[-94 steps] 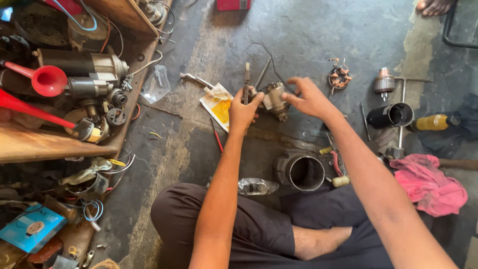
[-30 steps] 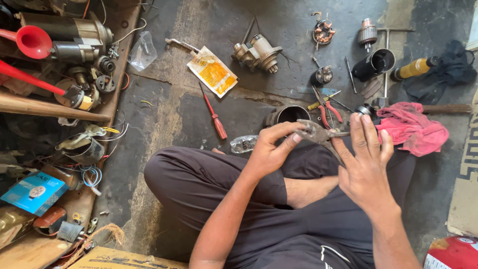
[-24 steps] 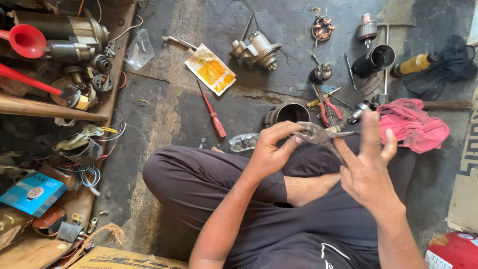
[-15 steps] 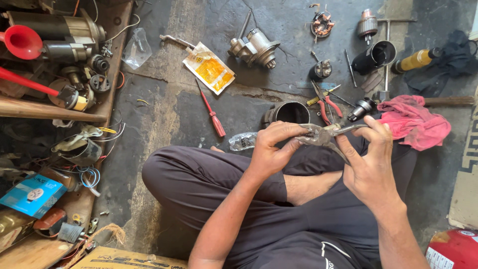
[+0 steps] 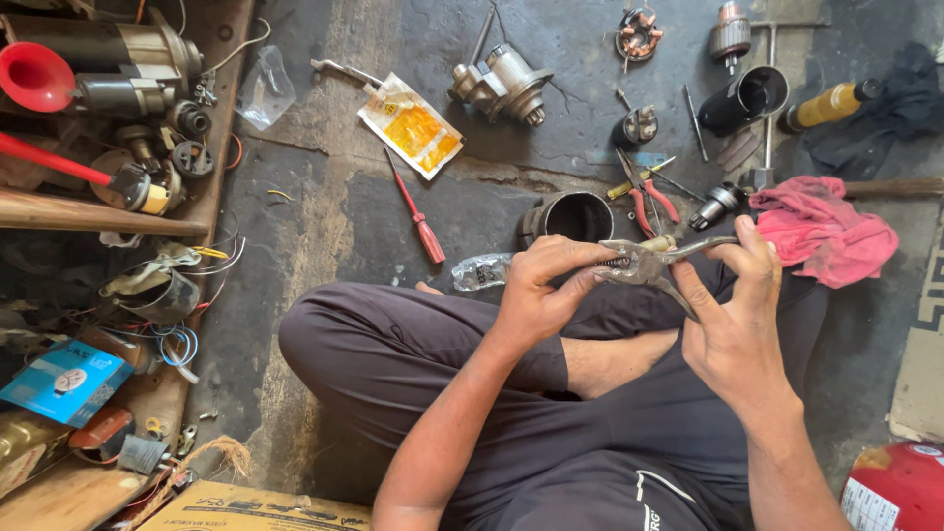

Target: The person sits on the floor and assembles a small electric motor. They insert a bearing into the housing, apply lubricant from a packet, and use pliers to place a spring. The person then fits the rotor into the housing and uses a T-handle tool to tighten a screw.

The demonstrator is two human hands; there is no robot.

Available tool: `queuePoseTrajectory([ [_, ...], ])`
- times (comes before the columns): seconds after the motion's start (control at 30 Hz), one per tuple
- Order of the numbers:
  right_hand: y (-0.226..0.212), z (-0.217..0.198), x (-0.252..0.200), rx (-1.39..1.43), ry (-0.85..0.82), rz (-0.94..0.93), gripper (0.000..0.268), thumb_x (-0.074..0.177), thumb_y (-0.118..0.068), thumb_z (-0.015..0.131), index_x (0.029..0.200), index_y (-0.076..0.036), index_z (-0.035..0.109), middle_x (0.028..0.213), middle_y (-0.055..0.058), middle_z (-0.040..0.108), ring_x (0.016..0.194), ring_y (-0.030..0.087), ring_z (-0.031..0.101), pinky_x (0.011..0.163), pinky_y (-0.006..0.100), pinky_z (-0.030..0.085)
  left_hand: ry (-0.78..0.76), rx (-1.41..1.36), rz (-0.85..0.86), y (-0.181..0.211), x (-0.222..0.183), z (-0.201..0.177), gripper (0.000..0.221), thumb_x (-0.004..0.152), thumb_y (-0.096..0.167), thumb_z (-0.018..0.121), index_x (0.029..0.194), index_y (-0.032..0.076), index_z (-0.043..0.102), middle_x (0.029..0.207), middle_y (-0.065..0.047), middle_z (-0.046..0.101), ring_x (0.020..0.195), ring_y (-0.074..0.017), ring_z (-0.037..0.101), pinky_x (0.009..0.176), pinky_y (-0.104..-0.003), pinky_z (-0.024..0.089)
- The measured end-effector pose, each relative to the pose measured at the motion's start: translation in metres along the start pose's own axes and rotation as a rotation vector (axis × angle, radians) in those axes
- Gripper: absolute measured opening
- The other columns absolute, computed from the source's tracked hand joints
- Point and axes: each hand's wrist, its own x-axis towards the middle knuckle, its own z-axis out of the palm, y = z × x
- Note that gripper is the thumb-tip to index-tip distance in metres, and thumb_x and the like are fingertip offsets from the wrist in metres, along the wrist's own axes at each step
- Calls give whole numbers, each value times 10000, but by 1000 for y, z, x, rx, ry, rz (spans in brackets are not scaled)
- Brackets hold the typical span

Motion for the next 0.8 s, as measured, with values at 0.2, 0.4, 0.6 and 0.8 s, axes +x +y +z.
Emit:
queuePoseTrajectory([
  [0.2, 3, 0, -2, -9, -15, -5, 609, 766, 74, 684, 1343, -119, 665, 1291, 186, 498, 1398, 420, 444, 1210, 607, 314, -11, 39, 22, -1, 3, 0, 225, 896, 102, 770, 1117, 76, 737, 1050, -77, 766, 913, -227, 718, 863, -337, 511],
  [0.4, 8, 6, -10, -8, 10, 17, 564, 748, 58, 700, 1279, -131, 718, 1143, 133, 491, 1215, 347, 501, 1101, 533, 369, -56, 106, 42, 4, 5, -4, 190, 899, 103, 758, 1086, 77, 734, 1014, -67, 754, 900, -240, 696, 862, -354, 489],
  [0.6, 5, 10, -16, -31, 47, -8, 536, 743, 34, 727, 1245, -152, 741, 1056, 119, 465, 1093, 333, 488, 1053, 514, 381, -129, 79, 71, 13, 4, 8, 240, 879, 54, 684, 1110, 90, 735, 1074, -56, 748, 964, -233, 689, 898, -358, 489],
  [0.8, 1, 4, -10, 2, 52, 57, 528, 777, 73, 672, 1287, -63, 673, 1245, 141, 539, 1392, 354, 486, 1174, 579, 365, 59, -52, -24, 12, 6, 5, 230, 913, 37, 759, 1139, 78, 739, 1152, -57, 756, 1089, -209, 716, 996, -336, 545],
])
